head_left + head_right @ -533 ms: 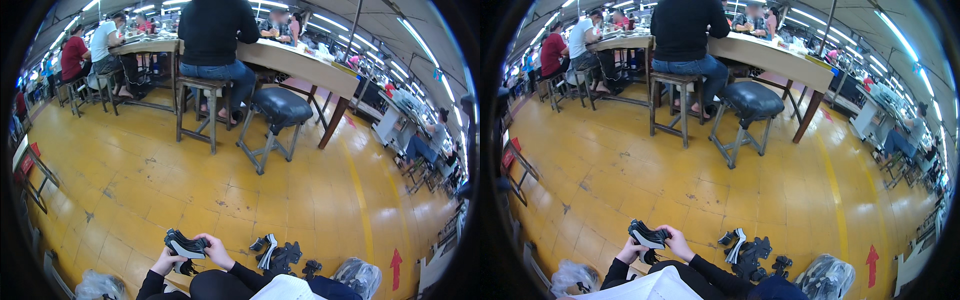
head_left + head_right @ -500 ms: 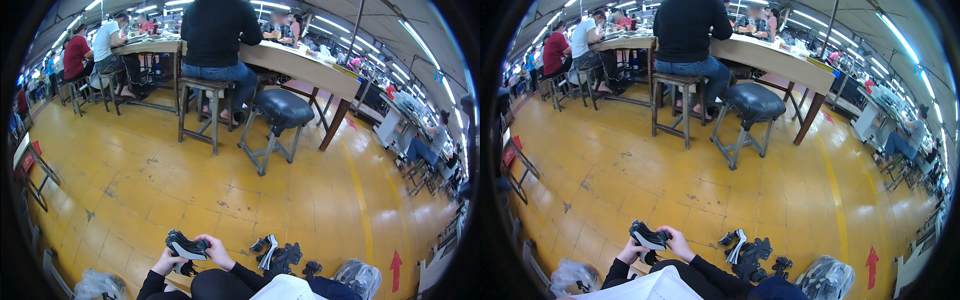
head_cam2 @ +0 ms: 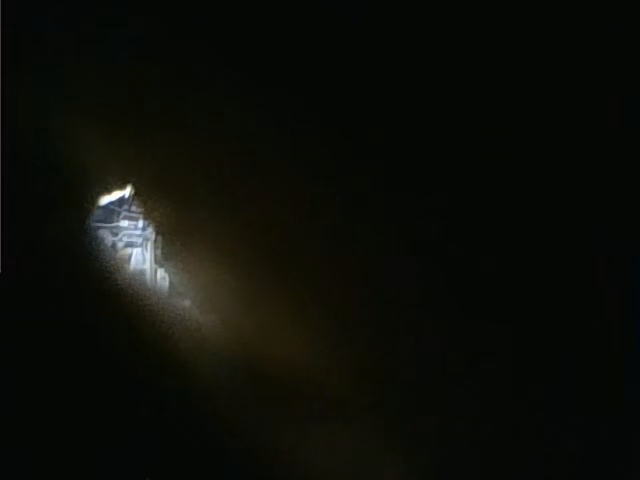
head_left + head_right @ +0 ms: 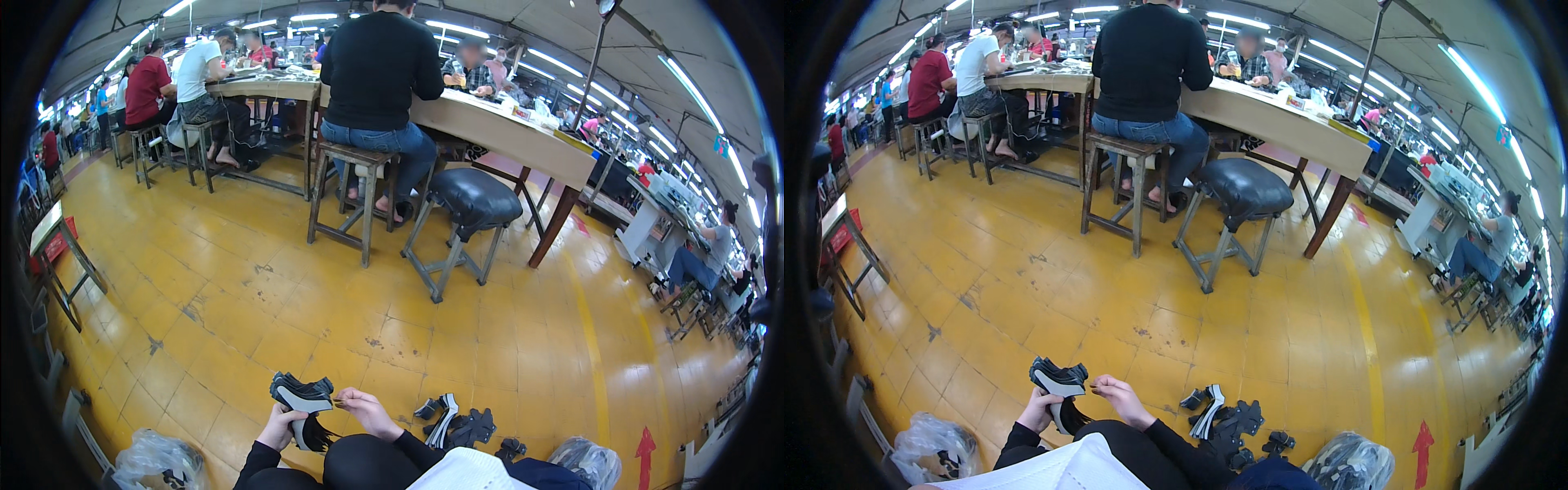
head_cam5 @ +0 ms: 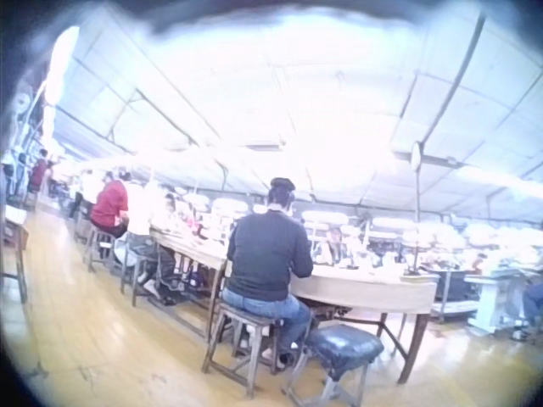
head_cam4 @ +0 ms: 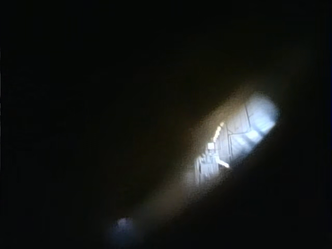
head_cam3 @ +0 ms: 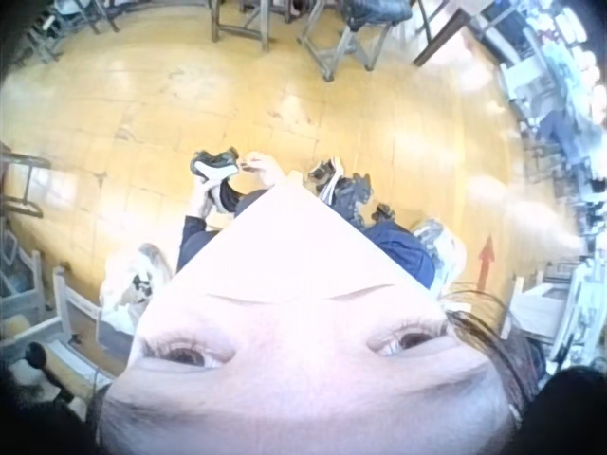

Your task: The person sits on the floor and sorts black plastic parts, picking them up, inspecting them, and stacking them into piles. The person also handles white plastic parts, stacking them separately.

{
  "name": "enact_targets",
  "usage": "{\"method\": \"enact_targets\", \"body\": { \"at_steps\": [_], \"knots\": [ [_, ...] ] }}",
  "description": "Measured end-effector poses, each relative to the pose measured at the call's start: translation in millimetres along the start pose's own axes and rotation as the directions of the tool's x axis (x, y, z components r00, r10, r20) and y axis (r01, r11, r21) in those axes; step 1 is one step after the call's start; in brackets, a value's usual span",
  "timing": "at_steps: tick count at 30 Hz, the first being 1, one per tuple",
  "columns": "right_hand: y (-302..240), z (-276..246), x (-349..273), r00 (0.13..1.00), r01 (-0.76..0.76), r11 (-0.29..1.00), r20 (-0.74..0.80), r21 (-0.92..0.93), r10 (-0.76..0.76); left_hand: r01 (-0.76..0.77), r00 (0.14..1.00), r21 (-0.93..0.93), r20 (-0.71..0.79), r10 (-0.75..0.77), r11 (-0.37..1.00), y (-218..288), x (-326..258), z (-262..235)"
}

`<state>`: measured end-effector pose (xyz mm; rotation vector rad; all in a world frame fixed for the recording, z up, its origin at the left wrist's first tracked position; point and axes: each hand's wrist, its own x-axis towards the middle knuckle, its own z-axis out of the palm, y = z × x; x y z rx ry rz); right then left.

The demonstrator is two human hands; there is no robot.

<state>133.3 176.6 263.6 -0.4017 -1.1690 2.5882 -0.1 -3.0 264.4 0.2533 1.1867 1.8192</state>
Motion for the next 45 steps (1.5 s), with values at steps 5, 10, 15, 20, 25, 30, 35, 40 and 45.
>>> {"method": "enact_targets", "body": {
  "at_steps": [5, 10, 15, 20, 25, 30, 35, 40, 45],
  "knots": [
    [-12.1, 3.3, -0.7, 0.953, -0.067, 0.86, 0.288, 0.506, -0.095, 0.064, 0.997, -0.115, 0.05, -0.058, 0.991, 5.0, -2.3, -1.3],
    [-11.5, 8.4, 10.4, 0.944, -0.156, 0.702, 0.313, 0.695, -0.101, 0.112, 0.981, -0.049, 0.167, -0.102, 0.993, 5.8, -2.0, 12.9],
    [-19.8, 27.1, 12.6, 0.996, 0.022, 0.978, 0.084, 0.208, -0.04, 0.055, 0.986, -0.156, 0.162, -0.029, 0.986, 2.4, -3.9, 9.3],
    [-14.7, 27.4, 15.1, 0.92, 0.388, 0.89, 0.152, -0.239, -0.361, -0.018, 0.992, -0.218, 0.117, 0.045, 0.976, 15.8, -8.9, 19.7],
    [-17.8, 40.8, 8.8, 0.946, 0.206, 0.924, 0.305, -0.322, -0.105, 0.068, 0.977, 0.123, 0.191, -0.091, 0.99, 12.9, -4.7, 19.7],
    [-21.3, 23.3, 11.8, 0.918, 0.376, 0.755, 0.326, -0.537, -0.226, 0.082, 0.979, 0.387, 0.141, -0.147, 0.918, 28.6, -6.1, 17.7],
    [-57.5, 50.9, 25.5, 0.822, 0.502, 0.342, 0.561, -0.794, 0.097, 0.012, 0.902, 0.951, 0.123, -0.415, 0.308, 31.9, -6.4, 27.5],
    [-52.6, 96.1, 31.5, 0.505, 0.619, 0.538, 0.815, -0.572, 0.284, -0.45, 0.886, 0.853, 0.463, 0.015, 0.264, -11.8, 7.1, -10.3],
    [-66.1, 82.3, 22.8, 0.626, 0.501, 0.715, 0.774, -0.488, 0.09, -0.024, 0.987, 0.053, -0.159, 0.032, 0.998, 5.0, 2.1, -12.6]
  ]
}}
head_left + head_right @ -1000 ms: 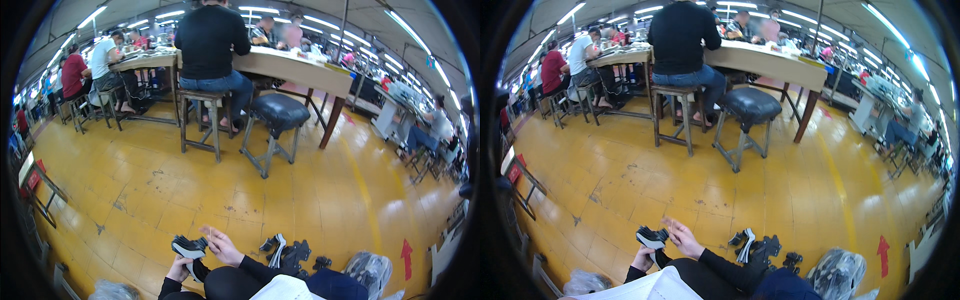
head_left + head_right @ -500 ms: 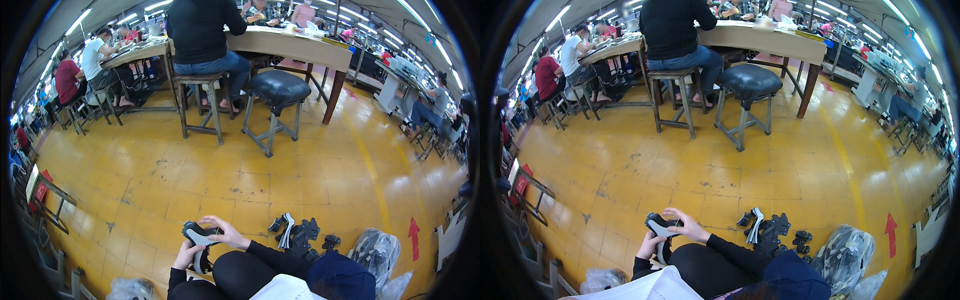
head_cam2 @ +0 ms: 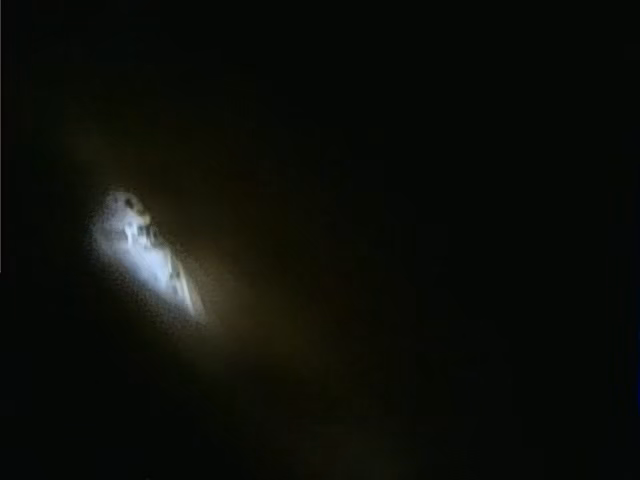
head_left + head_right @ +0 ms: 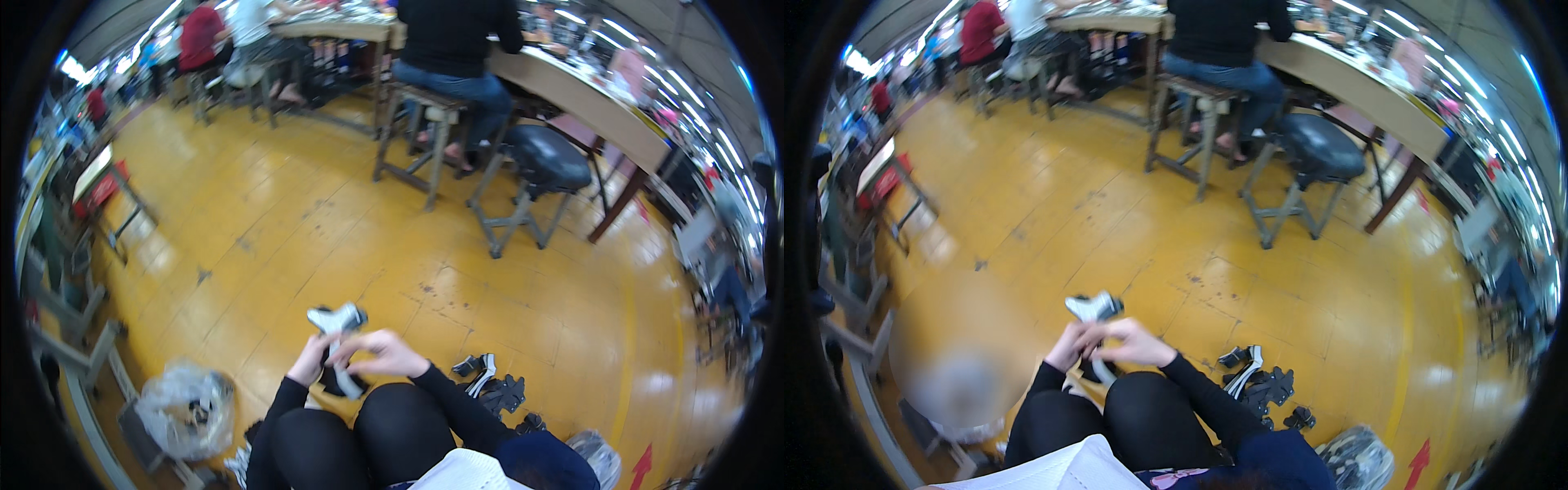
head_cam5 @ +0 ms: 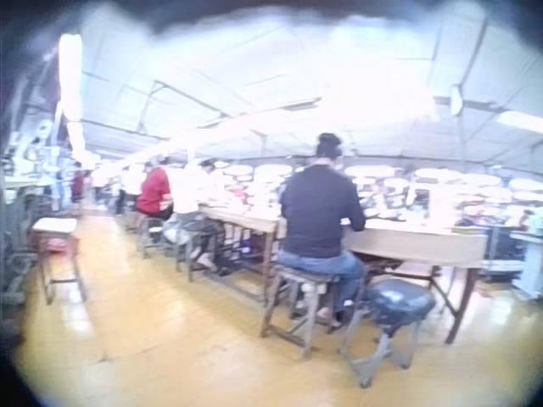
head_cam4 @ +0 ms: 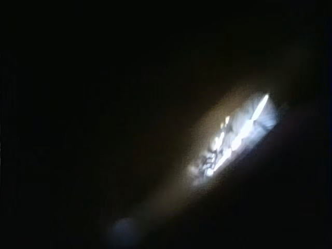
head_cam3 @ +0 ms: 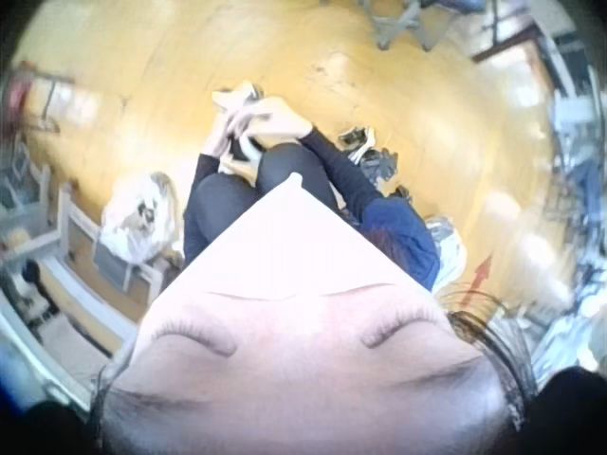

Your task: The person sits on the floor and sorts black plastic parts, picking them up, inspecting them, and stacking them into piles. The person also handles white plastic parts, stacking them separately.

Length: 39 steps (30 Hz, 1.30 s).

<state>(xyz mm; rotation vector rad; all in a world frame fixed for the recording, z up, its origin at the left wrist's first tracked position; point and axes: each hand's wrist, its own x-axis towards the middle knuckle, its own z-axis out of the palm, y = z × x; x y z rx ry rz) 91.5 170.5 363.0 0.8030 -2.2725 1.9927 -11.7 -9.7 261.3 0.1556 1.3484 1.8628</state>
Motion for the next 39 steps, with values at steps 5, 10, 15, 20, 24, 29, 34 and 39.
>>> {"method": "enact_targets", "body": {
  "at_steps": [5, 10, 15, 20, 24, 29, 34, 39],
  "knots": [
    [37.8, 12.1, -7.1, 0.561, 0.408, 0.763, -0.797, 0.502, 0.224, -0.237, 0.968, -0.09, -0.11, 0.227, 0.967, 47.1, -5.5, 23.1],
    [42.3, 19.8, -6.5, 0.628, 0.057, 0.73, -0.593, 0.682, 0.505, -0.152, 0.988, 0.293, 0.067, 0.138, 0.944, 34.6, -16.6, 25.4],
    [57.4, 18.2, -14.5, 0.564, -0.247, 0.814, -0.605, 0.525, 0.562, -0.042, 0.966, 0.564, 0.232, -0.109, 0.825, 34.3, -20.8, 20.6],
    [73.0, 7.8, -37.5, 0.471, -0.275, 0.824, -0.677, 0.496, 0.565, -0.078, 0.943, 0.683, 0.288, -0.169, 0.727, 28.7, -18.0, 14.4],
    [99.0, -1.9, -70.1, 0.372, -0.109, 0.828, -0.75, 0.55, 0.547, 0.132, 0.938, 0.589, 0.185, -0.292, 0.797, 16.0, -18.4, -2.0],
    [134.0, 21.7, -156.0, 0.106, -0.326, 0.68, -0.69, 0.656, 0.716, 0.242, 0.96, 0.333, 0.056, -0.275, 0.911, -34.1, -7.9, -62.6],
    [171.9, 45.4, -257.8, -0.165, -0.562, 0.68, -0.87, 0.47, 0.465, 0.195, 0.981, -0.281, 0.073, -0.181, 0.94, -60.0, -13.3, -77.8],
    [200.7, 14.7, -328.6, -0.509, -0.806, 0.221, -0.834, 0.549, 0.214, 0.245, 0.969, -0.348, 0.127, -0.214, 0.905, -61.5, -4.5, -57.8]
  ]
}}
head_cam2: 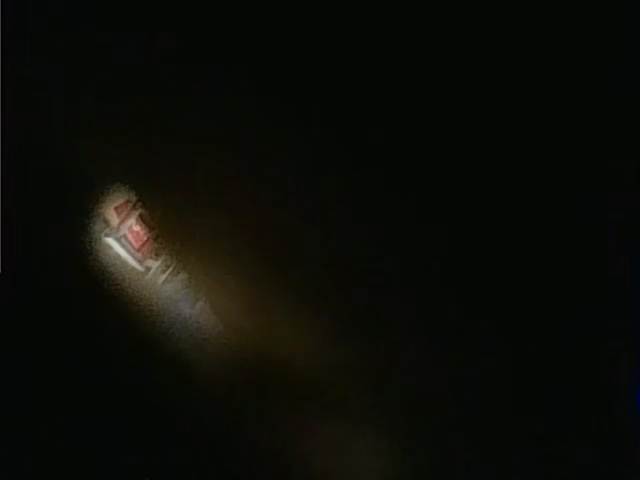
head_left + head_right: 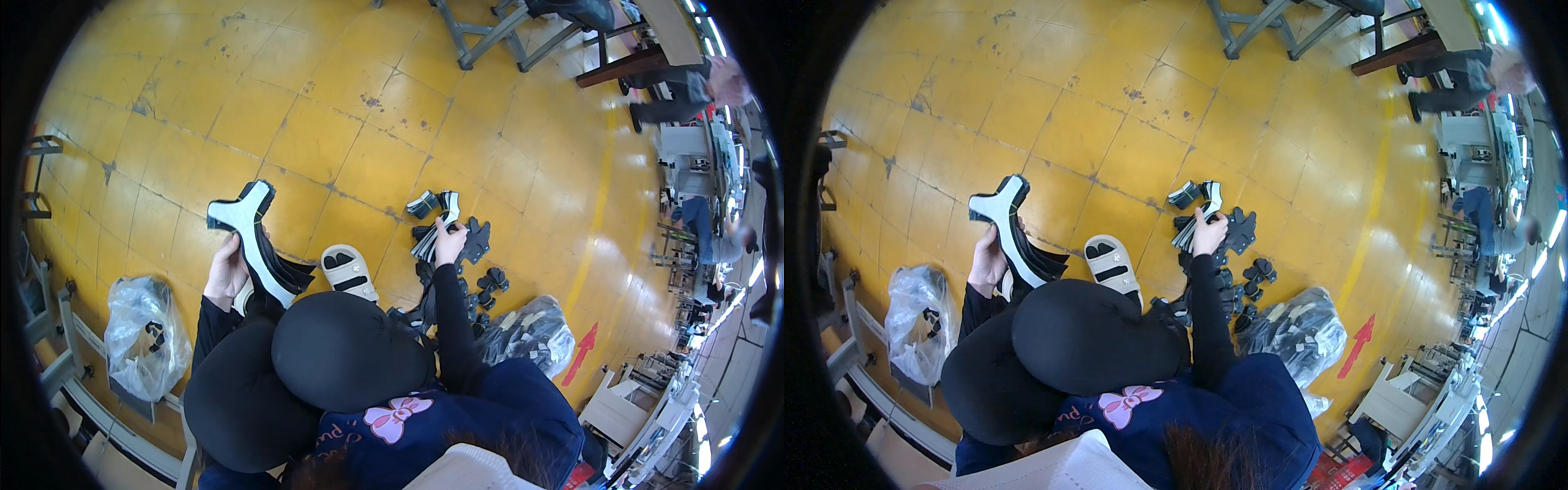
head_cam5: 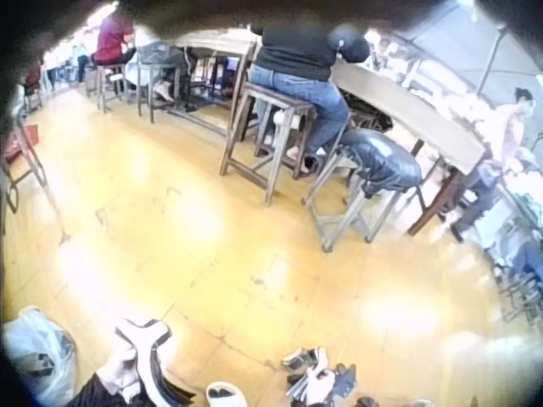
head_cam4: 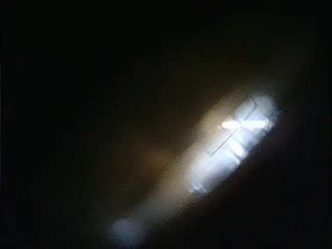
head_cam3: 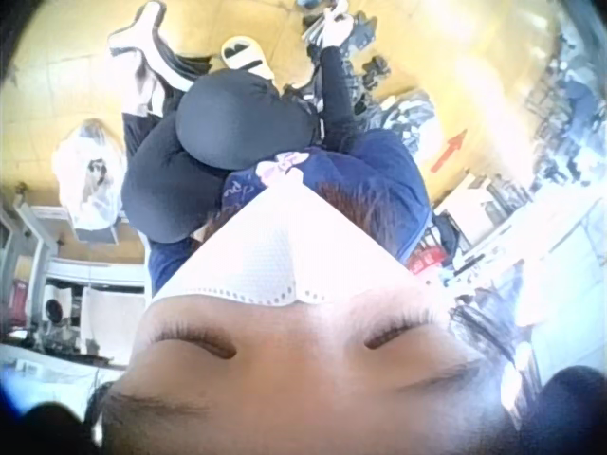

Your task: The person sits on the floor and sorts black plastic parts, picking them up, inspecting them, and stacking them into piles. The person also handles white plastic parts, stacking them separately.

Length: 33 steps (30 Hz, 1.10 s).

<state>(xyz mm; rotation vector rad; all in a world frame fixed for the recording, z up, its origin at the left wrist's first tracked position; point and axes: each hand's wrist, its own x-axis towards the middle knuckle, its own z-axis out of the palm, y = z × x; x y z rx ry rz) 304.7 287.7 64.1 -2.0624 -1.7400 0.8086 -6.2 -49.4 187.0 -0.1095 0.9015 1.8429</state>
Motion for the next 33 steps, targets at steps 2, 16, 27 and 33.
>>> {"method": "enact_targets", "body": {
  "at_steps": [2, 16, 27, 33],
  "knots": [
    [7.9, 4.3, 26.0, 1.0, 0.012, 0.979, -0.02, -0.204, -0.017, 0.06, 0.996, -0.015, -0.067, -0.061, 0.998, -7.3, 14.2, 11.2],
    [-60.0, -20.1, -59.3, 0.984, -0.069, 0.692, 0.162, 0.719, -0.07, 0.079, 0.984, 0.166, -0.17, -0.05, 0.983, -5.8, 42.7, 38.3],
    [-221.7, 0.9, -193.6, 0.029, 0.741, 0.375, 0.531, 0.557, -0.847, 0.07, 0.997, 0.381, -0.014, -0.07, 0.922, -18.8, 49.1, 64.6],
    [-174.9, -7.5, -161.3, 0.188, 0.621, 0.555, 0.583, 0.553, -0.791, 0.067, 0.98, 0.141, -0.197, -0.038, 0.988, -12.2, 38.8, 55.1]
  ]
}}
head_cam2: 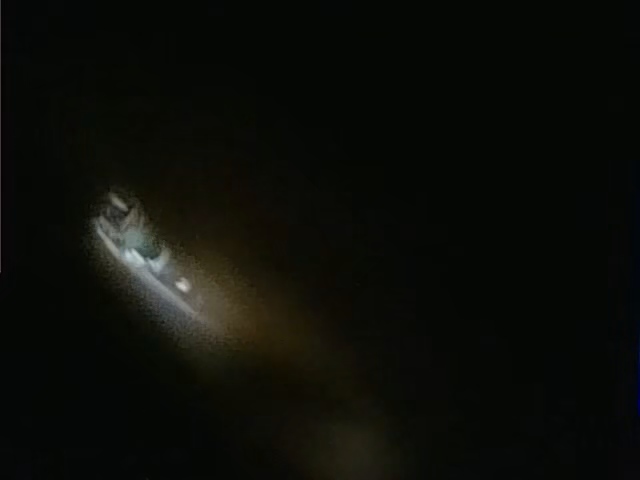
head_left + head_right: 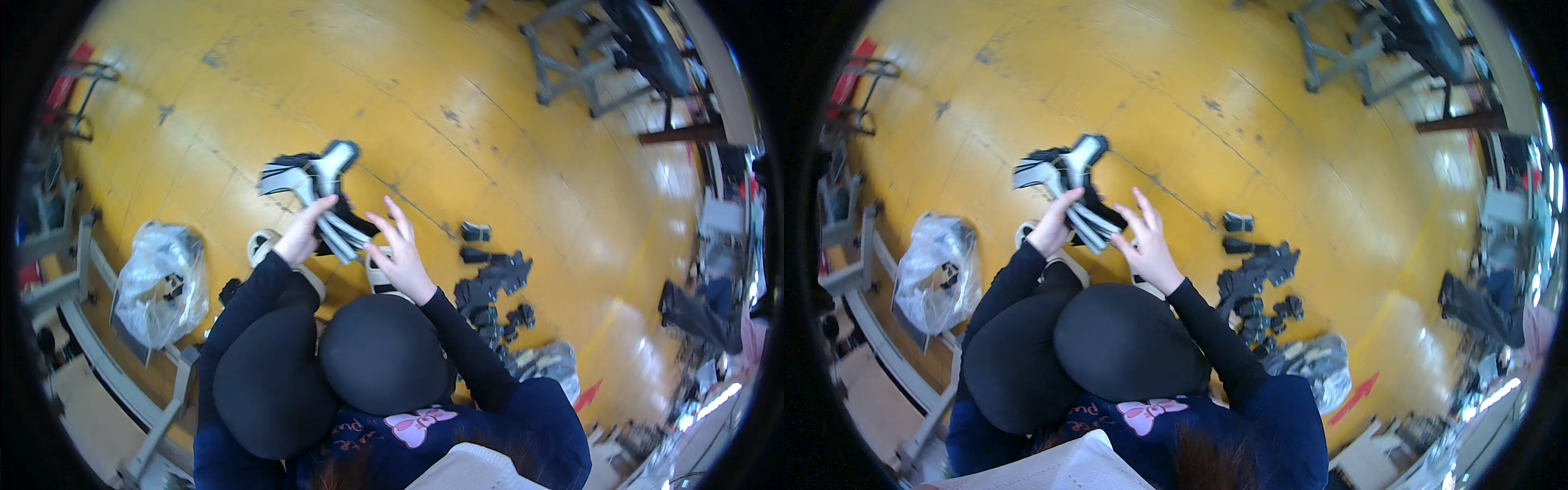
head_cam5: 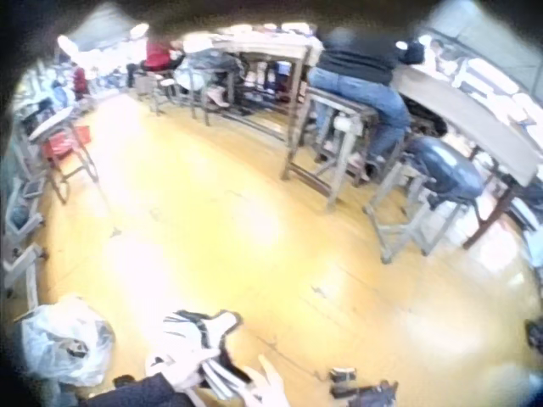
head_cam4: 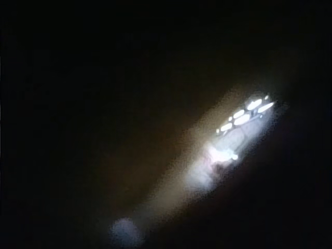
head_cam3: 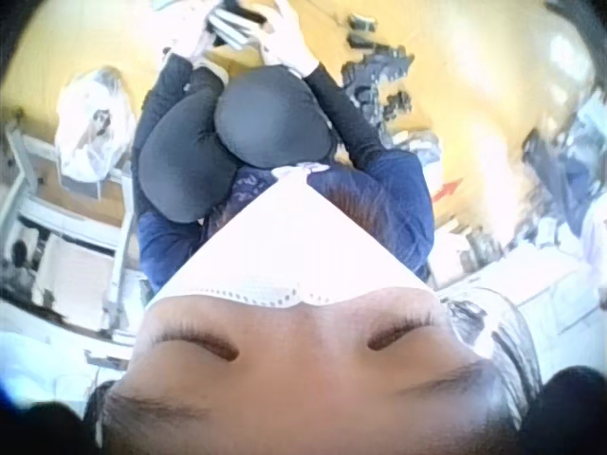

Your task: The person sits on the floor and sorts black plastic parts, picking them up, inspecting them, and stacking them into piles. The person also handles white plastic parts, stacking them separately.

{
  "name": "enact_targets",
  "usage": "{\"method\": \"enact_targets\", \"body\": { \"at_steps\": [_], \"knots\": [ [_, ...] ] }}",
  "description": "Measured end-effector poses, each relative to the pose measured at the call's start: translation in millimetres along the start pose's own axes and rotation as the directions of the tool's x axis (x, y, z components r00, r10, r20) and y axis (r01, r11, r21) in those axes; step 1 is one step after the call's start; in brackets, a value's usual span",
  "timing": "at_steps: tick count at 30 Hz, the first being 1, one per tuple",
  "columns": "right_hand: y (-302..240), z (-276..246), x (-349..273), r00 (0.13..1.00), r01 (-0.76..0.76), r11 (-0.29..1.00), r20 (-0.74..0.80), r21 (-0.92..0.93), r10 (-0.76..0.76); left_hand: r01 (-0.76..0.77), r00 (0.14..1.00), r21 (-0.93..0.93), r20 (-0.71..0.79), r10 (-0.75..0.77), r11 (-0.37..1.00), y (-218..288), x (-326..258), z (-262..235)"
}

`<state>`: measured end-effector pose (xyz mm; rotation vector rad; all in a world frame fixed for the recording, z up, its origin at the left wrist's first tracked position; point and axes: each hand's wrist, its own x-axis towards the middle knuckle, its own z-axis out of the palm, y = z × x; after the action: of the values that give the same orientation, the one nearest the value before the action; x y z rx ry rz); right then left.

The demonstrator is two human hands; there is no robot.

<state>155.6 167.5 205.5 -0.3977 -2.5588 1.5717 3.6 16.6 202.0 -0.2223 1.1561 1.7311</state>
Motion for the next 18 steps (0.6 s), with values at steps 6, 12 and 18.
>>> {"method": "enact_targets", "body": {
  "at_steps": [6, 12, 18],
  "knots": [
    [177.6, -21.7, -83.9, 0.288, -0.266, 0.518, -0.446, 0.813, 0.848, 0.018, 0.999, 0.081, 0.037, -0.022, 0.997, -7.0, 1.0, -16.2],
    [255.6, -60.9, -112.5, -0.109, -0.292, 0.492, -0.54, 0.82, 0.835, 0.002, 0.983, 0.082, 0.184, -0.017, 0.997, -7.2, 2.2, 3.9],
    [247.7, -53.7, -95.0, -0.119, -0.092, 0.564, -0.571, 0.821, 0.812, -0.013, 0.976, 0.243, 0.214, -0.04, 0.97, -7.0, -4.8, -15.0]
  ]
}}
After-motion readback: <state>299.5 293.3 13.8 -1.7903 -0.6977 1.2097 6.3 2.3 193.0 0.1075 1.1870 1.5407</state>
